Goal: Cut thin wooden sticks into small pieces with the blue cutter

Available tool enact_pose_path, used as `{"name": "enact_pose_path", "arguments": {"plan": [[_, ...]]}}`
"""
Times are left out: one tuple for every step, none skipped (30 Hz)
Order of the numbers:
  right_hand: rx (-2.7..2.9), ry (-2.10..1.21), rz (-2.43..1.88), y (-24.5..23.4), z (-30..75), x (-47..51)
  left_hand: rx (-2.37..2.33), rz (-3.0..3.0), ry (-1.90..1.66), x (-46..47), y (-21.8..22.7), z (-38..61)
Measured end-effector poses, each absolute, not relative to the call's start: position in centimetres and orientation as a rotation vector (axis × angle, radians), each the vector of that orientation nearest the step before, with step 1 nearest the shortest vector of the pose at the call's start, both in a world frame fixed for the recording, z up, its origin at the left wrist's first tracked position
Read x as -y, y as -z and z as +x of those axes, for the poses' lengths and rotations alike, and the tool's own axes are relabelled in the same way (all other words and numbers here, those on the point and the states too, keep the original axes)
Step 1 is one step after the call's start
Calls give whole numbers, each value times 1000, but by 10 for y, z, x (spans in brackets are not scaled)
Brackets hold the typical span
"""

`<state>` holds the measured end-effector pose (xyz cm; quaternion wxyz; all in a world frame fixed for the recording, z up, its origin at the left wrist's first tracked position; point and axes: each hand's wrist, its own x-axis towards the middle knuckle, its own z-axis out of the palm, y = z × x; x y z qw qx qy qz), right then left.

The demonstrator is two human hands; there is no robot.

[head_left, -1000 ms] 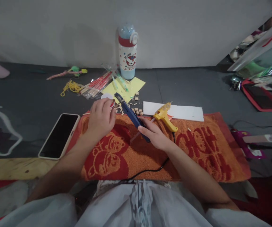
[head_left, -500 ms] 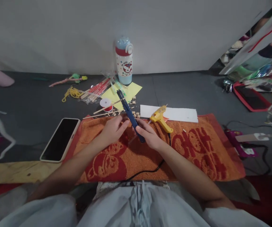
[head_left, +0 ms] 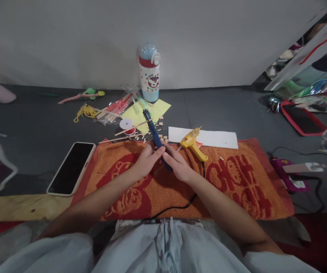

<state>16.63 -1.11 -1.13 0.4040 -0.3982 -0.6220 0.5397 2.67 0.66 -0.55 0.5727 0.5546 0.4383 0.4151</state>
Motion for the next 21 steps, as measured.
{"name": "enact_pose_path", "arguments": {"plan": [[1576, -1366, -1000, 11, 166, 11, -1026, 1275, -985, -7, 6, 27], [1581, -1369, -996, 11, 166, 11, -1024, 1260, -994, -7, 7, 26], [1586, -1370, -995, 11, 165, 11, -1023, 1252, -999, -7, 8, 25], [1591, -1369, -995, 10, 165, 11, -1024, 1250, -1000, -7, 8, 24], [1597, -1364, -994, 10, 165, 11, -1028, 1251, -1001, -7, 9, 24], [1602, -1356, -995, 10, 164, 11, -1035, 1257, -1004, -7, 9, 23], [1608, -1348, -995, 11, 164, 11, -1040, 1267, -1010, -7, 9, 23], [1613, -1341, -996, 11, 164, 11, -1043, 1279, -1015, -8, 9, 22], [1617, -1334, -1001, 12, 164, 11, -1042, 1290, -1020, -8, 10, 22], [1622, -1329, -1007, 12, 163, 11, -1040, 1298, -1023, -8, 10, 22], [1626, -1324, -1014, 13, 163, 11, -1037, 1304, -1024, -8, 10, 22], [1630, -1319, -1021, 13, 163, 11, -1037, 1306, -1023, -8, 11, 22], [1633, -1315, -1025, 14, 163, 11, -1040, 1306, -1022, -8, 11, 21], [1635, -1311, -1027, 14, 163, 11, -1042, 1305, -1021, -8, 12, 21], [1637, -1306, -1028, 14, 163, 11, -1044, 1303, -1020, -7, 12, 21], [1638, -1301, -1032, 14, 162, 11, -1046, 1300, -1019, -7, 12, 20], [1640, -1296, -1037, 15, 162, 11, -1048, 1295, -1020, -6, 12, 20], [1641, -1293, -1042, 15, 162, 11, -1050, 1289, -1023, -5, 12, 20], [1642, -1290, -1044, 15, 162, 12, -1053, 1286, -1027, -5, 12, 20], [1643, -1287, -1042, 16, 162, 12, -1057, 1285, -1033, -4, 13, 20], [1645, -1285, -1037, 16, 162, 12, -1061, 1287, -1039, -3, 13, 20]]}}
